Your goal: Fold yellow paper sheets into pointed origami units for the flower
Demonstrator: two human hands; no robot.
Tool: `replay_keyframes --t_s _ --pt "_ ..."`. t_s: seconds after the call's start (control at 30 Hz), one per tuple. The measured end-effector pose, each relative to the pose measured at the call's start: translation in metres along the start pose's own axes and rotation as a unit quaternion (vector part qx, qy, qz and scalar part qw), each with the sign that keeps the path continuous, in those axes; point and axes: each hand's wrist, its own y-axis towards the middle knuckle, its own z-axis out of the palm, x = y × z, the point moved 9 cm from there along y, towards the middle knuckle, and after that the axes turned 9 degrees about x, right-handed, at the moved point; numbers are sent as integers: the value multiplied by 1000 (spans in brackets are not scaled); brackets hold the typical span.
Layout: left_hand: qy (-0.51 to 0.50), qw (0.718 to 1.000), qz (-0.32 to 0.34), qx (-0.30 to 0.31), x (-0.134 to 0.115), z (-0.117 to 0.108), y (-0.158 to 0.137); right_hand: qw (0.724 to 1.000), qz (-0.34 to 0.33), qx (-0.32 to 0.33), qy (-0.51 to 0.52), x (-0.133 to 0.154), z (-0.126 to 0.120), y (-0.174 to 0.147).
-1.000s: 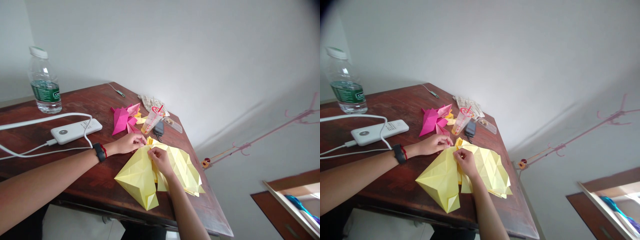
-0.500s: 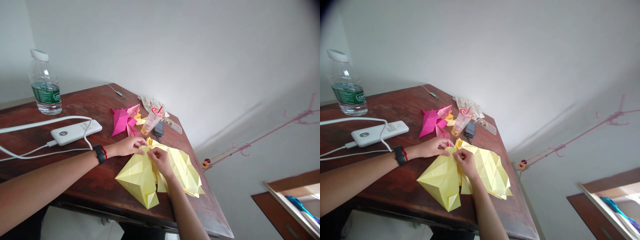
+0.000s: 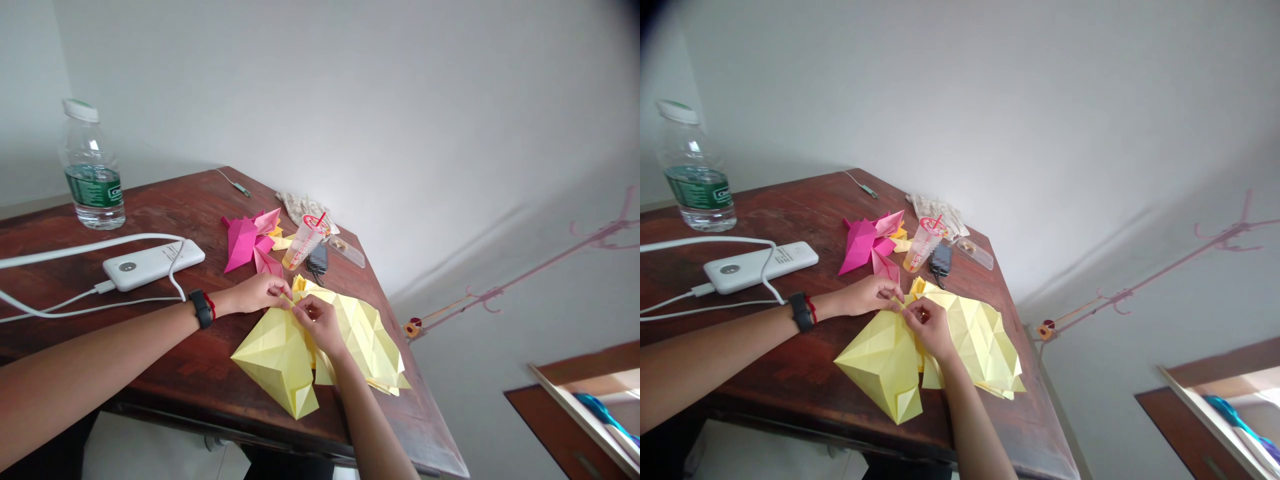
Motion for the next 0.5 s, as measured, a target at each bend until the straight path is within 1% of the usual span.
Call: replay_keyframes --t_s 0.1,0.2,0.27,0.33,0.4,0.5 --pt "-27 1000 10 0 1 -2 0 1000 1 2 13 -2 -5 -3" --pt "-84 996 -14 4 5 -3 -2 999 -7 -7 50 -9 3 -4" --pt "-113 993 -7 -38 2 -12 -3 995 -15 -30 95 -14 7 -3" --pt "-118 988 -1 -95 -1 -24 -6 985 -17 -66 158 -22 2 -1" --pt "-122 981 -15 -149 -1 -36 -9 970 -13 -96 223 -31 -7 2" --pt "-131 971 -29 -199 -4 -48 -14 947 13 -117 300 -46 -23 6"
